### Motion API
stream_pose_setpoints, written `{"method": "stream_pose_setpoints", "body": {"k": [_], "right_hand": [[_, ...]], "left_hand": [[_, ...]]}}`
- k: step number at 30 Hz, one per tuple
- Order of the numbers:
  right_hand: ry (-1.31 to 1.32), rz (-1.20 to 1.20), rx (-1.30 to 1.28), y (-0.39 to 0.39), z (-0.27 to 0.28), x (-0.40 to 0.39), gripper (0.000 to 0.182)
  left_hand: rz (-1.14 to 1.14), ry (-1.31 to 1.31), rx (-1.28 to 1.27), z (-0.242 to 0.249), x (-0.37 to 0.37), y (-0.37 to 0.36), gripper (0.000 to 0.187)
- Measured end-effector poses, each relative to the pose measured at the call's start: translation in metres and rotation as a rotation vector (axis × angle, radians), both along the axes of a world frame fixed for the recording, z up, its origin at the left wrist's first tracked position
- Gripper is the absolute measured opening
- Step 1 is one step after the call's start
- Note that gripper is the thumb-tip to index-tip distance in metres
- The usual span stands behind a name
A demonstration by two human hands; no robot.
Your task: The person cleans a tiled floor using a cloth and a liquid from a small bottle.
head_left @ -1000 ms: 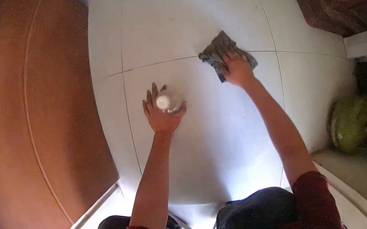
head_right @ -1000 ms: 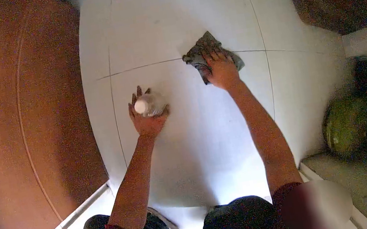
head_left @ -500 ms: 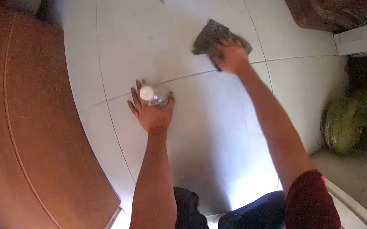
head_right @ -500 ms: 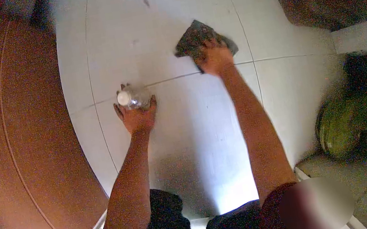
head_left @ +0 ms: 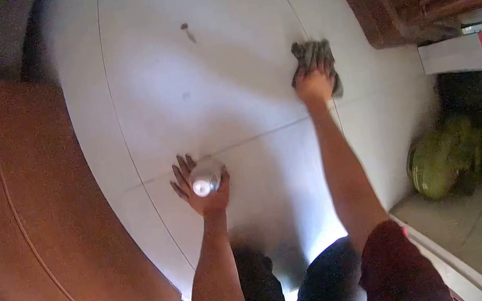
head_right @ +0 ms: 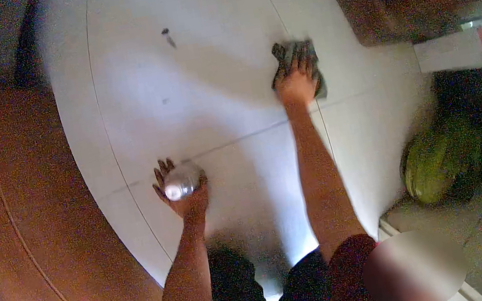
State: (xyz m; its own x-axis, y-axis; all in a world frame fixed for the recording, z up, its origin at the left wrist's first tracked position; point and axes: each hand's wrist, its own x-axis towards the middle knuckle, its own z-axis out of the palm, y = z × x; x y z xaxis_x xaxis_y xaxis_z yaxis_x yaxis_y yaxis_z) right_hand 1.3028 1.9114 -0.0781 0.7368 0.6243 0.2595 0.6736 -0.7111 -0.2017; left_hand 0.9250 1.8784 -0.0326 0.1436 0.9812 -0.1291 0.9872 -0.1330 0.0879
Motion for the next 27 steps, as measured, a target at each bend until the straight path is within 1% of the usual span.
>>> {"method": "stream_pose_setpoints", "body": {"k": [2, 4, 5, 6, 7, 8, 9, 10, 11, 12, 14, 16, 17, 20, 21, 23, 24, 25, 26, 27], "right_hand": [[0.037, -0.013, -0.196, 0.03, 0.003, -0.016, 0.066], [0.071, 0.511, -0.449, 0.037, 0.018, 0.009, 0.063], [0.148, 0.605, -0.509, 0.03, 0.03, 0.028, 0.06], [0.179, 0.582, -0.273, 0.029, 0.027, 0.043, 0.061], [0.126, 0.255, -0.206, 0.038, 0.009, 0.036, 0.062], [0.063, -0.078, -0.146, 0.054, -0.002, 0.013, 0.064], [0.082, -0.206, -0.238, 0.068, -0.007, -0.02, 0.068], [0.2, -0.047, -0.352, 0.08, -0.006, -0.051, 0.065], [0.319, 0.112, -0.447, 0.085, 0.001, -0.074, 0.062], [0.229, 0.542, -0.455, 0.083, 0.006, -0.084, 0.063], [0.373, 0.579, -0.293, 0.072, 0.027, -0.079, 0.061], [0.2, -0.013, 0.136, 0.081, -0.007, -0.092, 0.061], [0.133, -0.273, 0.103, 0.103, 0.011, -0.086, 0.064], [0.148, -0.192, -0.112, 0.11, 0.029, -0.084, 0.066], [0.181, -0.213, -0.206, 0.111, 0.026, -0.083, 0.068], [0.137, -0.228, -0.227, 0.112, 0.026, -0.082, 0.069], [0.12, -0.238, -0.224, 0.114, 0.023, -0.085, 0.07], [0.198, -0.266, -0.299, 0.113, 0.022, -0.087, 0.07], [0.185, -0.263, -0.282, 0.115, 0.025, -0.09, 0.071], [0.168, -0.257, -0.248, 0.117, 0.023, -0.09, 0.068]], "left_hand": [[-0.01, 0.066, -0.036, 0.002, -0.003, 0.002, 0.101], [-0.012, 0.072, -0.065, 0.0, -0.004, 0.005, 0.101], [-0.018, 0.079, -0.072, 0.001, -0.006, 0.0, 0.101], [-0.015, 0.082, -0.09, 0.0, -0.006, -0.001, 0.1], [-0.069, 0.127, -0.015, -0.008, -0.009, -0.004, 0.105], [-0.076, 0.101, -0.025, -0.012, -0.009, -0.006, 0.106], [-0.081, 0.071, -0.032, -0.015, -0.008, -0.008, 0.106], [-0.082, 0.049, -0.028, -0.014, -0.01, -0.005, 0.107], [-0.095, 0.08, -0.042, -0.011, -0.011, -0.004, 0.108], [-0.105, 0.106, -0.056, -0.008, -0.004, 0.0, 0.108], [-0.12, 0.133, -0.072, -0.007, -0.006, -0.007, 0.107], [-0.134, 0.149, -0.091, -0.007, -0.007, -0.007, 0.105], [-0.144, 0.082, -0.114, 0.002, -0.006, -0.003, 0.106], [-0.162, 0.031, -0.062, -0.003, -0.01, -0.004, 0.108], [-0.165, 0.047, -0.1, -0.003, -0.009, -0.007, 0.11], [-0.175, 0.092, -0.154, -0.006, -0.017, -0.006, 0.113], [-0.186, 0.082, -0.133, -0.009, -0.022, -0.005, 0.114], [-0.2, 0.073, -0.108, -0.014, -0.028, -0.003, 0.114], [-0.209, 0.056, -0.091, -0.023, -0.036, -0.011, 0.115], [-0.46, 0.533, 0.18, -0.031, -0.046, -0.024, 0.113]]}}
